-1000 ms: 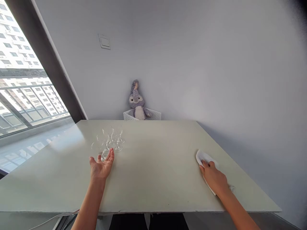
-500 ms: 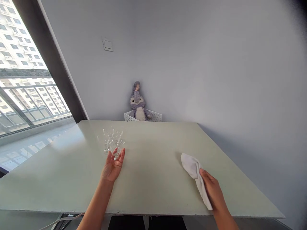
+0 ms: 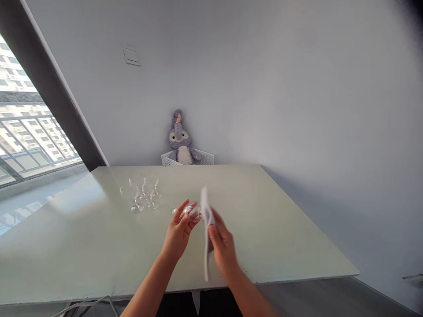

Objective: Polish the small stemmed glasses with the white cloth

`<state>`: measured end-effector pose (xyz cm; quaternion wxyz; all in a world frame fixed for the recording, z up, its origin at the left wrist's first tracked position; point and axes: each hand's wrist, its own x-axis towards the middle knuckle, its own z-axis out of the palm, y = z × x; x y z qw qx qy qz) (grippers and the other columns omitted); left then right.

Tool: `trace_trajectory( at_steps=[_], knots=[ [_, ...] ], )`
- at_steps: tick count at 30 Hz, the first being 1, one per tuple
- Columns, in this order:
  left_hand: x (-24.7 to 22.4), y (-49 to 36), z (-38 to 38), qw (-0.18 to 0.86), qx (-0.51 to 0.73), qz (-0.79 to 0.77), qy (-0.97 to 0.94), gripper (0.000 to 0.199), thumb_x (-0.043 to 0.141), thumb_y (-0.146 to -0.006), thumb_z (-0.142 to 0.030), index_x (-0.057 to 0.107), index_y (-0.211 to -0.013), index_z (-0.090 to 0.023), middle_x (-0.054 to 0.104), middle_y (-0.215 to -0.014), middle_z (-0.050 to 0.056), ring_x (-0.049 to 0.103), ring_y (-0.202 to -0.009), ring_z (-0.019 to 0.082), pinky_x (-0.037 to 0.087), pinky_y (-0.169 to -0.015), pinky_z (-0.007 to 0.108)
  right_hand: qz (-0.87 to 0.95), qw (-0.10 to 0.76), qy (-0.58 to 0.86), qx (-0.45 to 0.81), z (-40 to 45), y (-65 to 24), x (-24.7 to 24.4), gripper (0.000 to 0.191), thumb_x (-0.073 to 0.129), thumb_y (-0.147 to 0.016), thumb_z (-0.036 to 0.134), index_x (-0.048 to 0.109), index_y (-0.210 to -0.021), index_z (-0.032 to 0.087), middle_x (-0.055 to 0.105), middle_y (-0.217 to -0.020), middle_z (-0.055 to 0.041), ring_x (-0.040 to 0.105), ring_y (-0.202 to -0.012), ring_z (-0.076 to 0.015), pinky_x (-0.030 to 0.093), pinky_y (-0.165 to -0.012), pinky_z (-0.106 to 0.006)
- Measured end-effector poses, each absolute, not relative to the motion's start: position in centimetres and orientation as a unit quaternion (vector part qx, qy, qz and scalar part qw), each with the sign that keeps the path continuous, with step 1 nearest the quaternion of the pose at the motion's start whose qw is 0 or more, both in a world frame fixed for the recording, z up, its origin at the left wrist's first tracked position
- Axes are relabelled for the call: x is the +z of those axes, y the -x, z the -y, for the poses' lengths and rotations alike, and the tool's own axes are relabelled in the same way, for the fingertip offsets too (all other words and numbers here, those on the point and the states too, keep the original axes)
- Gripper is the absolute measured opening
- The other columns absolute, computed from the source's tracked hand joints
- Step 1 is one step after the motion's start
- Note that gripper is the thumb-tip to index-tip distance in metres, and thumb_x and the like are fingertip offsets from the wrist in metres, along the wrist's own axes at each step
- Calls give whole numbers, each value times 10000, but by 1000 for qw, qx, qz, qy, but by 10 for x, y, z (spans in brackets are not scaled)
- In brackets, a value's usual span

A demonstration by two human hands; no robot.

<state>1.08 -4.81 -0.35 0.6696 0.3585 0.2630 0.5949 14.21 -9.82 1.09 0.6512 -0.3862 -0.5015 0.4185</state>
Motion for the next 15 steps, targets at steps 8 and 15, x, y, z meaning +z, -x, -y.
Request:
trace_trajectory(
  at_steps=[8,15],
  knots=[
    [-2,-3,59,605,546,-350,-463,528,660,-700,-299,482,-1195,-250,502,-1253,86,548,-1033,231,456,-856,335,532,519,315,590,94,-135,-16,297,532,-796,429,568,-938,170,520,-583,27,492,-473,-96,423,-468,-223],
    [9,2,64,580,422,-382,-583,546,611,-735,-368,470,-1241,-217,614,-1050,93,570,-946,227,462,-798,337,288,525,252,760,89,-142,-6,284,555,-770,418,553,-689,145,429,-349,57,372,-297,-63,321,-335,-175]
  ],
)
